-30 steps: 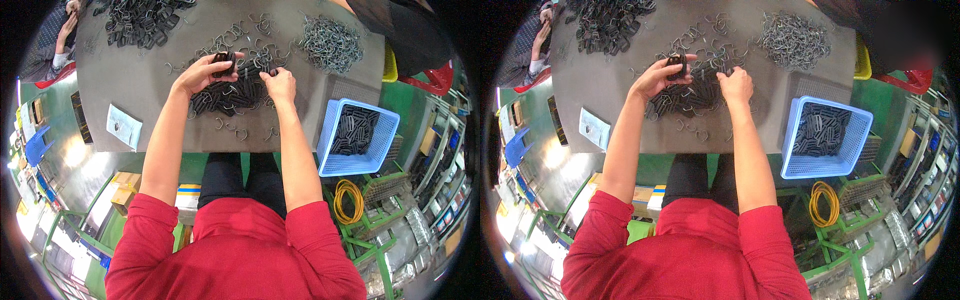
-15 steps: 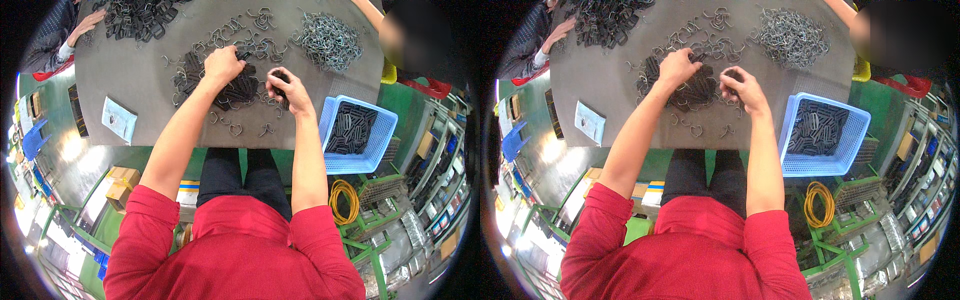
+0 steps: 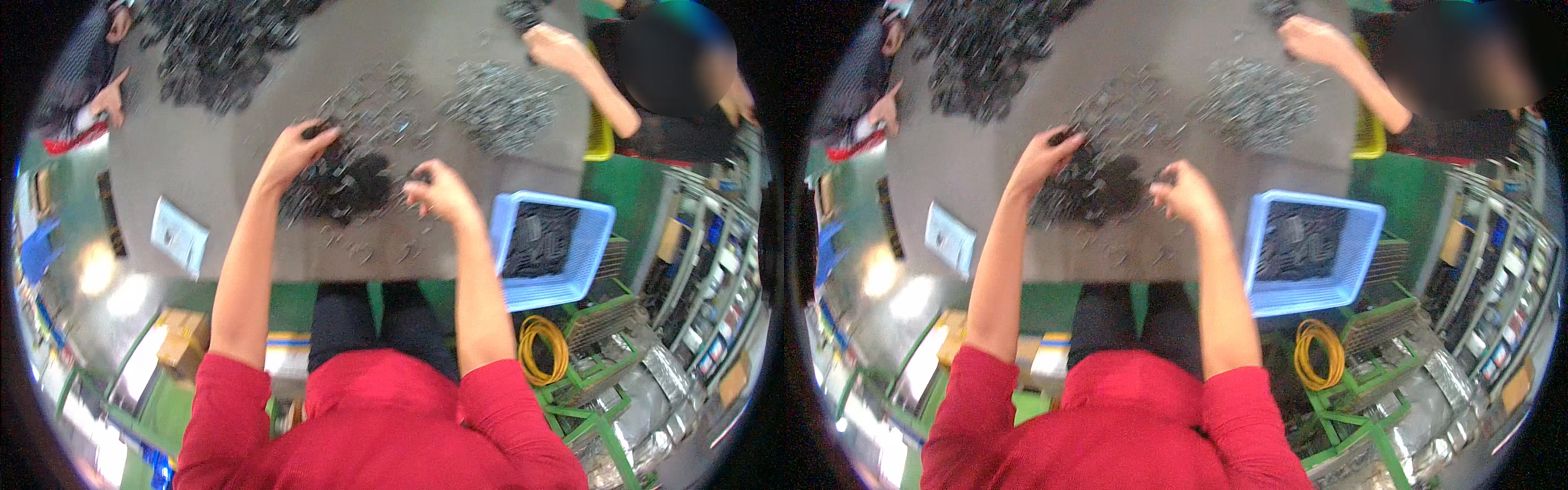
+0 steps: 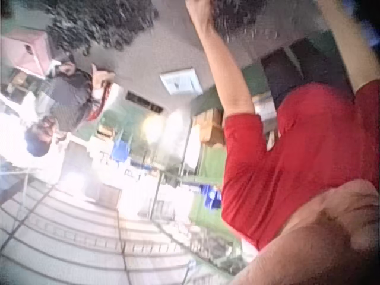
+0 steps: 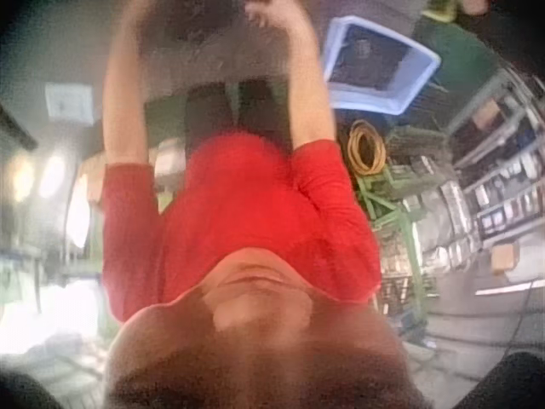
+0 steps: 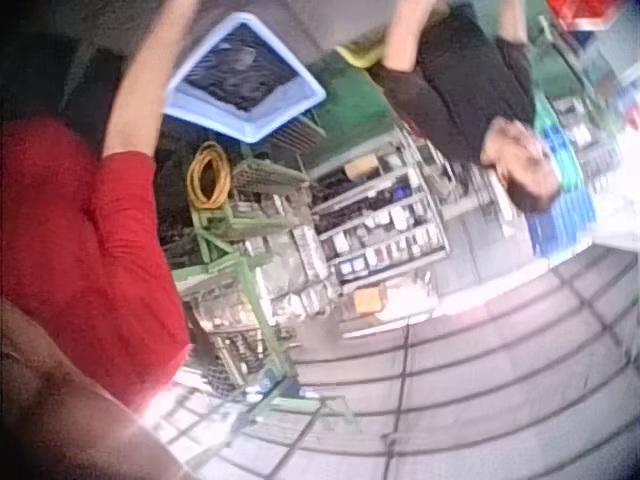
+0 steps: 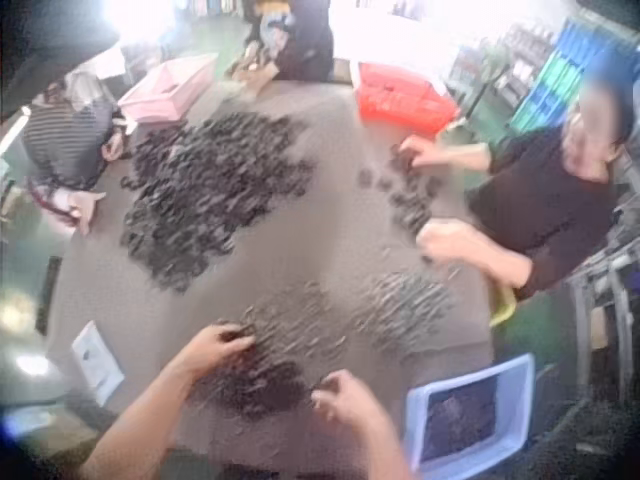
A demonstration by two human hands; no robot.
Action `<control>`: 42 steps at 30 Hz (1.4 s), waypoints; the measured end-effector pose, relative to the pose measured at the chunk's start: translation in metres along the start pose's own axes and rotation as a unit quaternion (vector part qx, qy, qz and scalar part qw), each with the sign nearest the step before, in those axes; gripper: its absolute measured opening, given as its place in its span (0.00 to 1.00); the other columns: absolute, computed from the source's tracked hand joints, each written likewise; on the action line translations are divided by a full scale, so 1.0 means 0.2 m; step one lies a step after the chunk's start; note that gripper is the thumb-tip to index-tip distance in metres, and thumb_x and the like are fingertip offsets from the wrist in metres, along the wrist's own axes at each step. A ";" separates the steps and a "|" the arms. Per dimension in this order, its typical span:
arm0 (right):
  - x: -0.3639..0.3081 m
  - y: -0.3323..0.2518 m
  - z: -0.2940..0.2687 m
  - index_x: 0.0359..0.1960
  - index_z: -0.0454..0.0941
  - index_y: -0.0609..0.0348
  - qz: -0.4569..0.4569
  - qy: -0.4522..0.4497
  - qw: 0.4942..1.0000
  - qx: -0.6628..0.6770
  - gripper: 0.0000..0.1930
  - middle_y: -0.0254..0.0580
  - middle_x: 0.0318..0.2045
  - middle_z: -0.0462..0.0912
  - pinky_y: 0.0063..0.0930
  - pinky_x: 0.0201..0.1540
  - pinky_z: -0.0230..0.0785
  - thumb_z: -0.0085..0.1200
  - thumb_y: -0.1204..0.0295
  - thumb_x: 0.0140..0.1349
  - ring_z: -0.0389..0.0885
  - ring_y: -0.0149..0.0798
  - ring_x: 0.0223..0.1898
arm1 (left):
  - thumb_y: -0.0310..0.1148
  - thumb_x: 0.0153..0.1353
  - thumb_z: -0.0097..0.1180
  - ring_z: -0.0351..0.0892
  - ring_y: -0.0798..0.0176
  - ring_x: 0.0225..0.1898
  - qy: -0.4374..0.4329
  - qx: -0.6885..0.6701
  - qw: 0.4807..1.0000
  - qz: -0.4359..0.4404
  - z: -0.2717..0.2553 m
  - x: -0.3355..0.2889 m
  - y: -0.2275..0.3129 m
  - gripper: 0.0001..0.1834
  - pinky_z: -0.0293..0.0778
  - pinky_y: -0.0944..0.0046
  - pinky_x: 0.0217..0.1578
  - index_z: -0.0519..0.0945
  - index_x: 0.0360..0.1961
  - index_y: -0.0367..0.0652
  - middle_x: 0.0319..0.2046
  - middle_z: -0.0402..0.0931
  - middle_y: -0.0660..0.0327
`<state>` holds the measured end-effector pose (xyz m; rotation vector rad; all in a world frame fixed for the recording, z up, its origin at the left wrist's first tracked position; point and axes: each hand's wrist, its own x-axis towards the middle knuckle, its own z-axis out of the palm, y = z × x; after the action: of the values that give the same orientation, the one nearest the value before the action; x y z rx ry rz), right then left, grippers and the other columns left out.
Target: The person walks between workstations on a fabrication floor, picking up and dropping small black plastic buckles and metal hooks into different bins and onto tabletops where other people are working.
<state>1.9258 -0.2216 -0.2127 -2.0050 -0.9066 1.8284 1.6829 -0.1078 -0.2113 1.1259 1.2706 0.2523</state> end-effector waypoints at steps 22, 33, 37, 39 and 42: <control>0.10 -0.02 0.17 0.28 0.79 0.63 -0.164 0.113 0.980 -0.015 0.16 0.40 0.22 0.79 0.27 0.29 0.68 0.65 0.64 0.41 0.76 0.31 0.24 | 0.30 0.58 0.51 0.64 0.75 0.21 -0.091 -0.314 0.943 -0.058 0.10 -0.07 -0.13 0.05 0.64 0.71 0.21 0.68 0.35 0.47 0.25 0.67 0.66; -0.26 0.18 -0.11 0.24 0.71 0.53 -0.118 -0.038 0.901 0.415 0.10 0.30 0.18 0.73 0.12 0.16 0.55 0.62 0.71 0.47 0.67 0.20 0.16 | 0.44 0.49 0.60 0.78 0.48 0.36 0.091 0.499 0.855 0.112 0.42 -0.02 -0.14 0.21 0.72 0.53 0.36 0.71 0.41 0.46 0.29 0.78 0.50; -0.48 0.22 -0.16 0.25 0.71 0.54 -0.136 -0.018 0.881 0.452 0.10 0.30 0.18 0.73 0.15 0.19 0.55 0.62 0.72 0.47 0.66 0.22 0.16 | 0.43 0.51 0.58 0.78 0.47 0.35 0.098 0.543 0.829 0.094 0.42 0.02 -0.09 0.14 0.73 0.52 0.35 0.76 0.32 0.44 0.28 0.78 0.51; -0.63 0.24 -0.23 0.26 0.71 0.55 -0.138 0.067 0.884 0.442 0.09 0.29 0.19 0.72 0.14 0.19 0.56 0.61 0.72 0.48 0.66 0.21 0.17 | 0.42 0.51 0.58 0.78 0.47 0.35 0.103 0.538 0.830 0.103 0.41 -0.01 -0.10 0.16 0.73 0.51 0.35 0.75 0.36 0.42 0.29 0.78 0.50; -0.78 0.42 -0.43 0.29 0.72 0.54 -0.139 0.196 0.875 0.421 0.11 0.28 0.21 0.72 0.13 0.20 0.58 0.62 0.71 0.47 0.67 0.19 0.18 | 0.43 0.51 0.59 0.78 0.47 0.34 0.129 0.508 0.840 0.141 0.47 -0.04 -0.07 0.17 0.72 0.51 0.34 0.73 0.39 0.47 0.27 0.78 0.51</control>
<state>2.0299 -0.3642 -0.1251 -1.4790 -0.1821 1.2465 1.7537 -0.1701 -0.2292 2.2642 1.5061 -0.0965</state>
